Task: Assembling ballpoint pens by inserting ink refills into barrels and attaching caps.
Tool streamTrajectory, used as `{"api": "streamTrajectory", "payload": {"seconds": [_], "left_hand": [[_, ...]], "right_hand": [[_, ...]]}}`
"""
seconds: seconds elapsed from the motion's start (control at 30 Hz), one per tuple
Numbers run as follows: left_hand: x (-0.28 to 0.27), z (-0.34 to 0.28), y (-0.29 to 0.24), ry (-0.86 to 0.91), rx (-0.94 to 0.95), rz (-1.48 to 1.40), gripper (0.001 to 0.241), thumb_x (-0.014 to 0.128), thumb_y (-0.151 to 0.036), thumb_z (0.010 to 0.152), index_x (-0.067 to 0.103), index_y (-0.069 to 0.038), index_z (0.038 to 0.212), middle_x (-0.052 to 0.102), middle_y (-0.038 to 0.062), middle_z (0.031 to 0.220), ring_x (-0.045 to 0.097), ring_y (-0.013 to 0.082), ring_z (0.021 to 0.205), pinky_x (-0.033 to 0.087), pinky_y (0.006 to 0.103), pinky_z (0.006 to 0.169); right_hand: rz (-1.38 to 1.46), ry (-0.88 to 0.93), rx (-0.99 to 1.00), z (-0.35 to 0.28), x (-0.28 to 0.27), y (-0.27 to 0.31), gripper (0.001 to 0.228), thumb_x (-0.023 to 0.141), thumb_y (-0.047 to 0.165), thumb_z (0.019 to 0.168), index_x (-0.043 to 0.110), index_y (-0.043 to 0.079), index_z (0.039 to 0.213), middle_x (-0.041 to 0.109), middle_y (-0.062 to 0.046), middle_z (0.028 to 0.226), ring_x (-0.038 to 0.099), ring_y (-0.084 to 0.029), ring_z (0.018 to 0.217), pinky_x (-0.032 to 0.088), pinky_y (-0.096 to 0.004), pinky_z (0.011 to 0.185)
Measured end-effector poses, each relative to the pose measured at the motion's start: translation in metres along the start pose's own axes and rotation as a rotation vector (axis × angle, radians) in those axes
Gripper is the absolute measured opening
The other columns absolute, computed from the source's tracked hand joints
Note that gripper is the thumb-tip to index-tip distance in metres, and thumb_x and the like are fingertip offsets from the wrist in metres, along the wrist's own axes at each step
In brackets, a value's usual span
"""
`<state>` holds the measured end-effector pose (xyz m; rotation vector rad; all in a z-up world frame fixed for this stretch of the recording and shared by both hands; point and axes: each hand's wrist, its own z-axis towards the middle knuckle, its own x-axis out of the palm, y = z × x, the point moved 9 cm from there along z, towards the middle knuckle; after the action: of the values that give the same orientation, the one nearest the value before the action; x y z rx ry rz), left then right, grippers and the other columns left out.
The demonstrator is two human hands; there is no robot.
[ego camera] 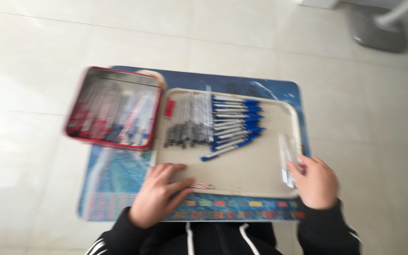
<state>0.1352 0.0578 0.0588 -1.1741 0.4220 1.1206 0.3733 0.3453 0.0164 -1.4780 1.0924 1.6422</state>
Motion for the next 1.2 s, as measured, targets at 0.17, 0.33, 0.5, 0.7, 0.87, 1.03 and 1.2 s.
{"api": "streamTrajectory", "payload": {"seconds": [0.17, 0.33, 0.5, 0.7, 0.87, 1.03, 1.2], "left_hand": [[-0.062, 0.006, 0.036, -0.255, -0.055, 0.226, 0.010, 0.063, -0.012, 0.086, 0.066, -0.014, 0.096, 0.064, 0.006, 0.103, 0.059, 0.0265, 0.093, 0.045, 0.0423, 0.081], [-0.112, 0.022, 0.136, -0.118, -0.592, 0.622, 0.007, 0.065, -0.015, 0.078, 0.068, -0.011, 0.083, 0.061, 0.009, 0.081, 0.057, 0.0306, 0.083, 0.045, 0.0414, 0.076], [-0.082, 0.025, 0.190, 0.232, -0.852, 0.819, 0.012, 0.070, -0.022, 0.072, 0.071, -0.016, 0.082, 0.066, 0.007, 0.085, 0.063, 0.0263, 0.085, 0.047, 0.0378, 0.077], [-0.065, 0.014, 0.217, 0.249, -0.933, 0.852, 0.014, 0.054, -0.010, 0.081, 0.067, -0.010, 0.087, 0.067, 0.006, 0.085, 0.068, 0.0246, 0.076, 0.048, 0.0351, 0.071], [-0.065, 0.015, 0.212, 0.186, -0.882, 0.888, 0.005, 0.061, -0.009, 0.074, 0.064, -0.011, 0.076, 0.064, 0.004, 0.074, 0.066, 0.0222, 0.068, 0.048, 0.0335, 0.069], [-0.064, 0.012, 0.214, 0.179, -0.915, 0.813, 0.011, 0.056, -0.006, 0.079, 0.066, -0.009, 0.077, 0.061, 0.009, 0.085, 0.064, 0.0275, 0.071, 0.051, 0.0369, 0.063], [-0.084, 0.017, 0.195, 0.050, -0.844, 0.798, 0.005, 0.059, -0.012, 0.084, 0.059, -0.008, 0.083, 0.065, 0.009, 0.080, 0.065, 0.0280, 0.076, 0.052, 0.0385, 0.060]], "right_hand": [[0.026, -0.119, -0.137, -0.015, -0.032, 0.031, 0.033, 0.060, 0.036, 0.090, 0.073, 0.013, 0.110, 0.067, -0.001, 0.093, 0.065, -0.019, 0.071, 0.051, -0.037, 0.064], [0.282, -0.268, -0.322, -0.036, -0.067, 0.081, 0.028, 0.070, 0.022, 0.087, 0.073, 0.007, 0.110, 0.066, -0.007, 0.103, 0.056, -0.014, 0.054, 0.048, -0.029, 0.054], [0.389, -0.203, -0.399, -0.042, -0.065, 0.114, 0.029, 0.069, 0.020, 0.082, 0.071, 0.005, 0.106, 0.061, -0.010, 0.110, 0.064, -0.011, 0.067, 0.052, -0.026, 0.050], [0.461, -0.154, -0.461, -0.046, -0.060, 0.134, 0.025, 0.066, 0.021, 0.082, 0.070, 0.007, 0.103, 0.060, -0.007, 0.107, 0.064, -0.009, 0.067, 0.052, -0.024, 0.048], [0.502, -0.144, -0.462, -0.049, -0.055, 0.134, 0.022, 0.067, 0.020, 0.082, 0.071, 0.009, 0.101, 0.061, -0.006, 0.106, 0.064, -0.009, 0.067, 0.052, -0.023, 0.047], [0.529, -0.124, -0.433, -0.050, -0.054, 0.132, 0.021, 0.066, 0.020, 0.082, 0.071, 0.010, 0.100, 0.060, -0.004, 0.106, 0.064, -0.008, 0.067, 0.052, -0.022, 0.047], [0.537, -0.128, -0.444, -0.051, -0.057, 0.133, 0.020, 0.066, 0.020, 0.082, 0.071, 0.010, 0.099, 0.061, -0.005, 0.105, 0.064, -0.008, 0.066, 0.052, -0.022, 0.048]]}}
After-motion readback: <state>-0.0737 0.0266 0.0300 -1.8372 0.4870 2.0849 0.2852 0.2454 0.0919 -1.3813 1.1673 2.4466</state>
